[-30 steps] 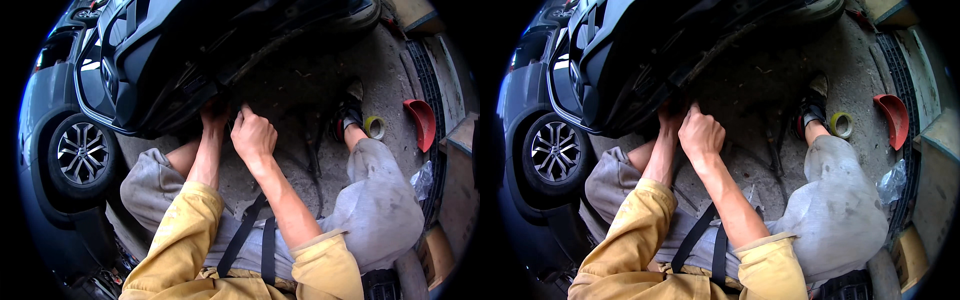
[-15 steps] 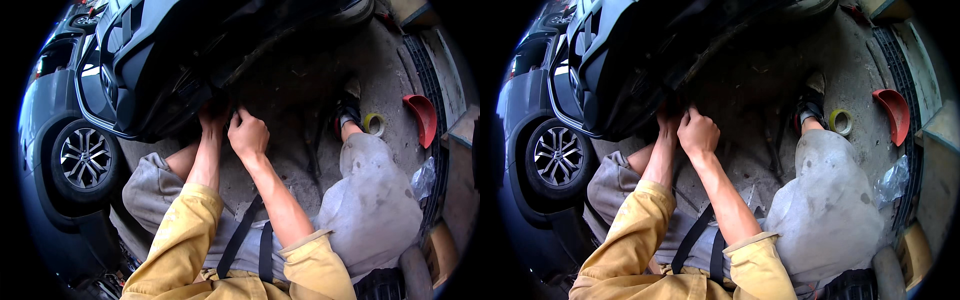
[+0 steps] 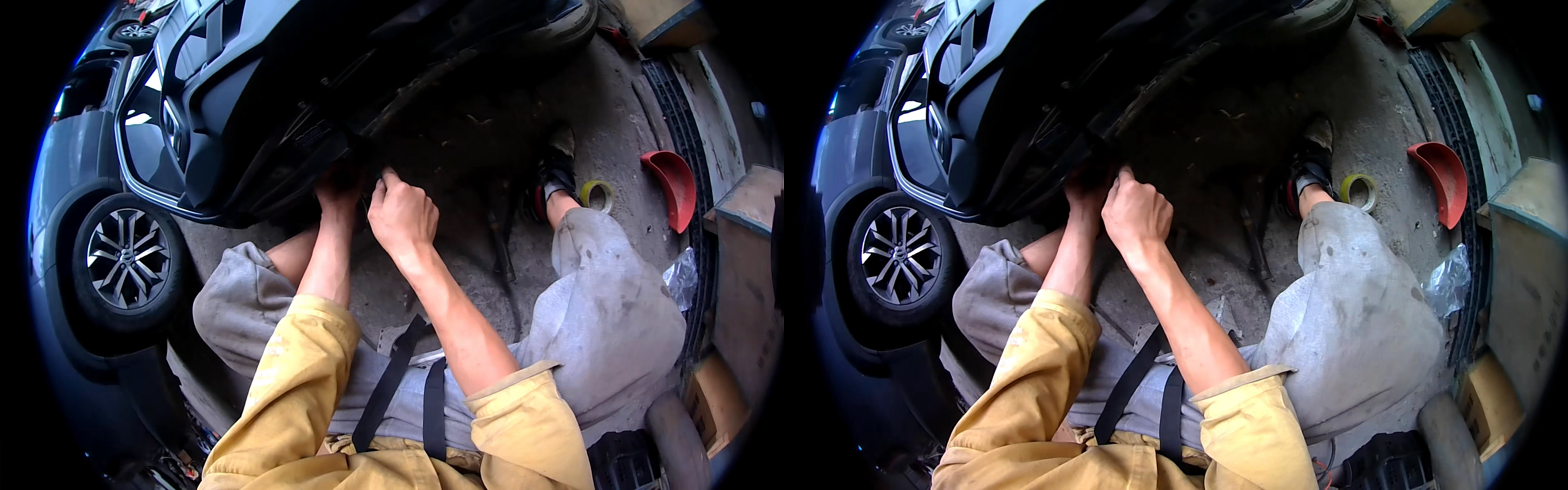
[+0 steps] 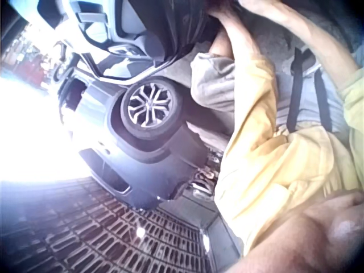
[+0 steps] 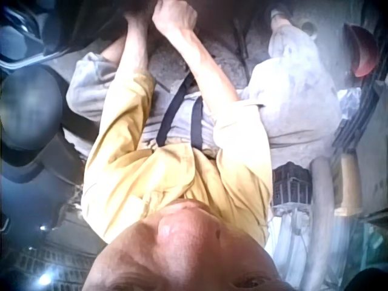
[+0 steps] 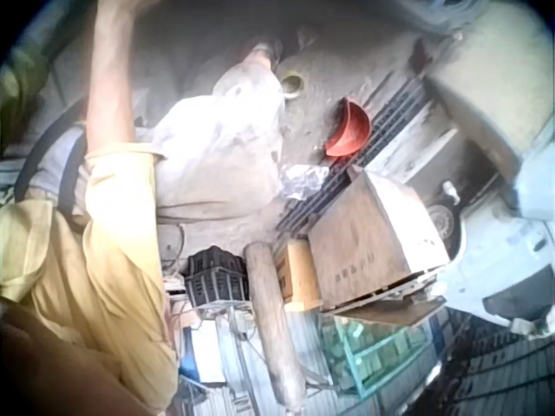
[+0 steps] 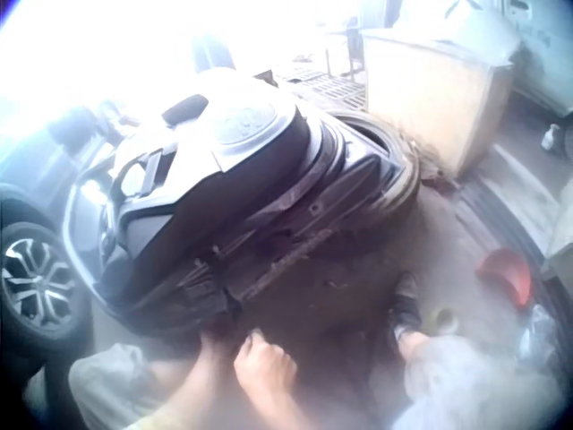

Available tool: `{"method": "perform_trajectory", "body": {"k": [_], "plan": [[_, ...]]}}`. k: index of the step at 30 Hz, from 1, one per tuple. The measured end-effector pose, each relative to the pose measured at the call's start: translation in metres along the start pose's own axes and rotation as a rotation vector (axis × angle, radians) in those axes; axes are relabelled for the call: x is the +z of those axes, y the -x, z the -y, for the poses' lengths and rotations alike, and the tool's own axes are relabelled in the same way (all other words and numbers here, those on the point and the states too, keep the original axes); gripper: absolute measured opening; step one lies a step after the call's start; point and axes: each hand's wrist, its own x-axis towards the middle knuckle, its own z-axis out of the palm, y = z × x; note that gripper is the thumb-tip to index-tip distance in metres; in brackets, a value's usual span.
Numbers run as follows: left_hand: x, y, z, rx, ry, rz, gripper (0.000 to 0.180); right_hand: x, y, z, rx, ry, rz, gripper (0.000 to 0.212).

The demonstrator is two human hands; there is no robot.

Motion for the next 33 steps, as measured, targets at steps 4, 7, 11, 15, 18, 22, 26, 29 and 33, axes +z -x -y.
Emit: {"method": "perform_trajectory", "body": {"k": [4, 7, 11, 15, 18, 22, 26, 29, 33], "plan": [[-0.017, -0.005, -0.026, -0.042, -0.023, 0.072, 0.019, 0.004, 0.0, 0.011, 0.002, -0.01, 0.03, 0.03], [0.001, -0.002, -0.009, -0.034, -0.003, 0.006, 0.021, 0.007, -0.004, 0.008, 0.022, 0.016, 0.008, 0.028], [0.018, 0.005, -0.003, -0.008, 0.027, -0.046, 0.025, 0.016, -0.005, 0.003, 0.023, 0.011, -0.041, 0.026], [0.0, 0.004, -0.018, -0.05, -0.047, 0.03, 0.028, 0.036, -0.001, -0.001, 0.006, -0.009, -0.087, 0.026], [0.002, 0.007, -0.012, -0.005, -0.078, -0.059, 0.029, 0.03, -0.007, -0.004, 0.018, -0.061, -0.086, 0.023], [0.019, 0.007, -0.018, -0.036, -0.008, 0.011, 0.029, 0.025, -0.01, -0.002, -0.04, -0.021, -0.07, 0.022], [0.04, 0.021, 0.006, 0.031, -0.179, -0.002, 0.028, 0.01, -0.025, -0.007, -0.091, 0.128, -0.009, 0.023], [0.023, 0.01, -0.012, -0.028, -0.145, -0.062, 0.021, 0.008, -0.018, -0.004, -0.122, 0.109, -0.03, 0.024], [-0.023, -0.013, -0.045, -0.032, -0.158, 0.055, 0.017, 0.011, 0.003, -0.006, -0.079, 0.0, 0.012, 0.029]]}}
